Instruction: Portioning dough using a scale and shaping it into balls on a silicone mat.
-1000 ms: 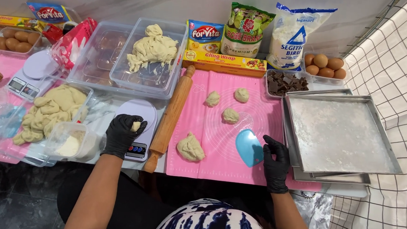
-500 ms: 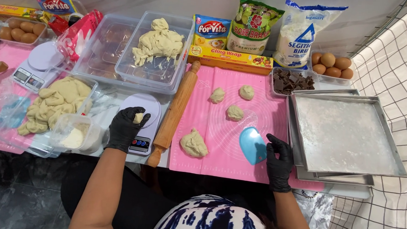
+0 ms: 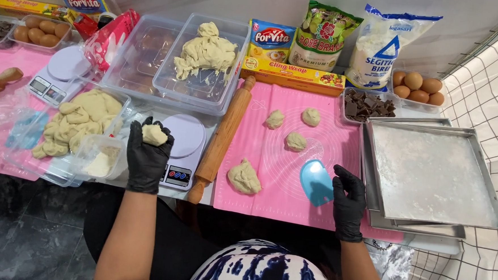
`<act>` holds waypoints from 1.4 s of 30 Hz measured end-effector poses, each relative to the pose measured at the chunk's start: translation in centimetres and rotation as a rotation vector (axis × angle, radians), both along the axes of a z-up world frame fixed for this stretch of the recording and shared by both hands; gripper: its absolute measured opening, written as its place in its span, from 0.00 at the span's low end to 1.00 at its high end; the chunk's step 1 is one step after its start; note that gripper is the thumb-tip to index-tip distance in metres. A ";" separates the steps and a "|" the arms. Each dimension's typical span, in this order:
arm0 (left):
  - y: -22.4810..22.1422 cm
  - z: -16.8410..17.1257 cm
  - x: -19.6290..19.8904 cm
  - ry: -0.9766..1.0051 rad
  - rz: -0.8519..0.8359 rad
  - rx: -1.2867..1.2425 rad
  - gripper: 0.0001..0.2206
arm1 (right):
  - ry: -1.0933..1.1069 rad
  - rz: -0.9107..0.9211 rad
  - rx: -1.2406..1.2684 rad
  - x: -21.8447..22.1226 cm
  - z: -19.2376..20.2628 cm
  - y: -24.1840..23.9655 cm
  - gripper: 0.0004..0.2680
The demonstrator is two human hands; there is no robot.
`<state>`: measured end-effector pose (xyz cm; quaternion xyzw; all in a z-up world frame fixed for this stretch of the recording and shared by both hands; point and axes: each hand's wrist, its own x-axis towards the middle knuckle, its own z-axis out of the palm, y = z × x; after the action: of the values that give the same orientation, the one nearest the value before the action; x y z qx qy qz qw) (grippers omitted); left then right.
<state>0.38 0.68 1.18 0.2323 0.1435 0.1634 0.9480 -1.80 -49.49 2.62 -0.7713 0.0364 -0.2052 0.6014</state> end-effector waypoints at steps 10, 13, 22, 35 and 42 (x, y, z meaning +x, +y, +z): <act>-21.9 8.0 -7.9 0.100 -0.534 -0.425 0.26 | -0.225 0.528 0.007 -2.2 6.3 9.8 0.18; -25.1 10.4 -9.4 0.124 -0.655 -0.443 0.21 | -0.206 0.621 -0.049 -3.2 5.6 12.2 0.17; -25.6 4.6 -7.4 -0.016 -0.313 -0.002 0.26 | -0.235 0.902 0.058 -7.2 7.8 12.9 0.17; -26.0 7.1 -7.4 0.131 -0.356 -0.143 0.30 | -0.216 0.892 -0.098 -5.6 8.1 14.3 0.19; -24.6 6.1 -5.3 0.142 -0.086 -0.068 0.28 | -0.170 0.845 0.088 -7.2 3.8 14.2 0.11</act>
<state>-4.97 -23.91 7.27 0.2170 0.2055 0.1010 0.9489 -8.97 -35.30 6.45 -0.6723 -0.3233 -0.0020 0.6659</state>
